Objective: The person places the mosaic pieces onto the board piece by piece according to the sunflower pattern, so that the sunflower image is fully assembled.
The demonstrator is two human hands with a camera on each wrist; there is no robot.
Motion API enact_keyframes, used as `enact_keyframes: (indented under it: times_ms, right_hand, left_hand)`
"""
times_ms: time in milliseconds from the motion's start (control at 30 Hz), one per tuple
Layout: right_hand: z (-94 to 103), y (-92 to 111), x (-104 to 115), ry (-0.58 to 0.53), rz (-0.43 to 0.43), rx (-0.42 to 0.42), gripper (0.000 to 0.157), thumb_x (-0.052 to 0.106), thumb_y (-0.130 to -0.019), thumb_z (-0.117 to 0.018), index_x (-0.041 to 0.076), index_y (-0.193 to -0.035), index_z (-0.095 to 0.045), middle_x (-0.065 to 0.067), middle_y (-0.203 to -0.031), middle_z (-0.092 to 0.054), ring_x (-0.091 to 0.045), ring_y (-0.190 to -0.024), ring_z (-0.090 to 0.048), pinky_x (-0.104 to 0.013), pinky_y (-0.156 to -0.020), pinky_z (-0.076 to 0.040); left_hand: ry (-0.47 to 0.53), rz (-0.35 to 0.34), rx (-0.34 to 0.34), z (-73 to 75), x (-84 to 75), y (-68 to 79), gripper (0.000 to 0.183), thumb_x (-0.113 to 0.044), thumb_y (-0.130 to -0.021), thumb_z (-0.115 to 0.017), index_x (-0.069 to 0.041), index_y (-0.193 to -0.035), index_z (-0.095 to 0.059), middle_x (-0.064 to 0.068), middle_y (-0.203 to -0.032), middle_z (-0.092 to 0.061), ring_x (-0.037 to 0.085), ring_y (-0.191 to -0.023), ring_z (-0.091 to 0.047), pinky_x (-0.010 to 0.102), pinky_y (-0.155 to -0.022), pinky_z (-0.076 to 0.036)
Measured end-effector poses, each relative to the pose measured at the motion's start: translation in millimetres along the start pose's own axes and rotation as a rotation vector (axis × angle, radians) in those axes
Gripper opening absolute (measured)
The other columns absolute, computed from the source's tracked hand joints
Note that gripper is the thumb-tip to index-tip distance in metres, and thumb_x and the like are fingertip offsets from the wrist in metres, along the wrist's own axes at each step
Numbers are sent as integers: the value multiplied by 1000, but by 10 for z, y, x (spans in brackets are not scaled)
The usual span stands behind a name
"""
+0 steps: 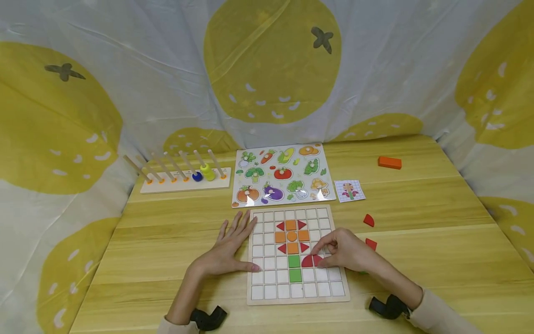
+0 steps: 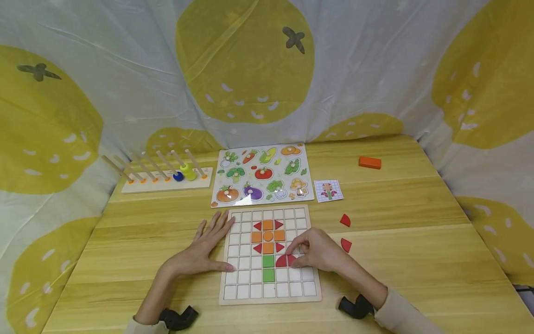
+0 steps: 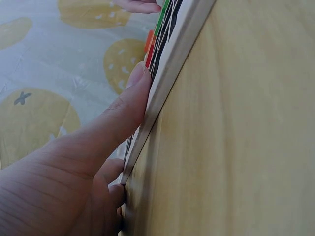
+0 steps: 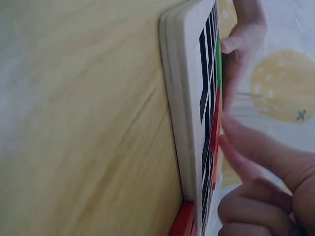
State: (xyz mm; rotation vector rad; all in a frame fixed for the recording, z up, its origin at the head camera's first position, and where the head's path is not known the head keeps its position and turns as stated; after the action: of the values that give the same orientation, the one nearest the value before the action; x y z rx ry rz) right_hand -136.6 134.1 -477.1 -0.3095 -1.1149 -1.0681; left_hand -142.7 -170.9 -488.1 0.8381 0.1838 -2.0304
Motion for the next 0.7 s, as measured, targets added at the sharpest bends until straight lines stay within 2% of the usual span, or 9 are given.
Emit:
enact_keyframes:
  times_ms: [200, 433, 567, 700]
  right_hand:
    - [130, 55, -13, -26, 35, 21, 18, 18, -85, -85, 13, -102, -83, 6, -58, -36, -5, -54, -31, -20, -52, -26]
    - [502, 221, -168, -28, 26, -53, 24, 22, -87, -84, 12, -109, -82, 6, -64, -31, -5, -59, -31, -22, -52, -25]
    - [675, 310, -280, -14, -8, -97, 29, 20, -86, -85, 9, -112, -80, 5, -65, -32, -5, -59, -31, -22, -52, -26]
    - [724, 335, -354, -2, -47, -110, 31, 19, -82, -88, 7, -110, -80, 6, -65, -32, -5, -59, -30, -22, -53, -25]
  left_hand:
    - [3, -2, 0, 3, 5, 3, 121, -54, -82, -83, -16, -168, -7, 9, -176, 11, 36, -162, 16, 67, -124, 13]
    - [6, -6, 0, -3, 6, -3, 121, -54, -82, -83, -16, -168, -7, 9, -175, 12, 37, -161, 16, 68, -124, 14]
    - [6, 1, 0, -1, 9, 0, 121, -54, -82, -83, -16, -168, -7, 8, -175, 12, 37, -161, 16, 67, -124, 14]
    - [7, 1, -3, 4, -1, 1, 121, -54, -82, -83, -16, -168, -7, 9, -176, 12, 37, -161, 16, 67, -124, 14]
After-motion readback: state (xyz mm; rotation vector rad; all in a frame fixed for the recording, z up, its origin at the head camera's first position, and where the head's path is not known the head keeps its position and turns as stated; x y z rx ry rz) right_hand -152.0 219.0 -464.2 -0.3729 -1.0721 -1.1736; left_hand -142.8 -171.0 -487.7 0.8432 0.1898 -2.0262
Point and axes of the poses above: each hand's wrist, its own y-axis away from the middle knuckle, its own z-axis out of the back of the hand, x = y × z, the point moved 5 cm from there along -y, towards the middle knuckle
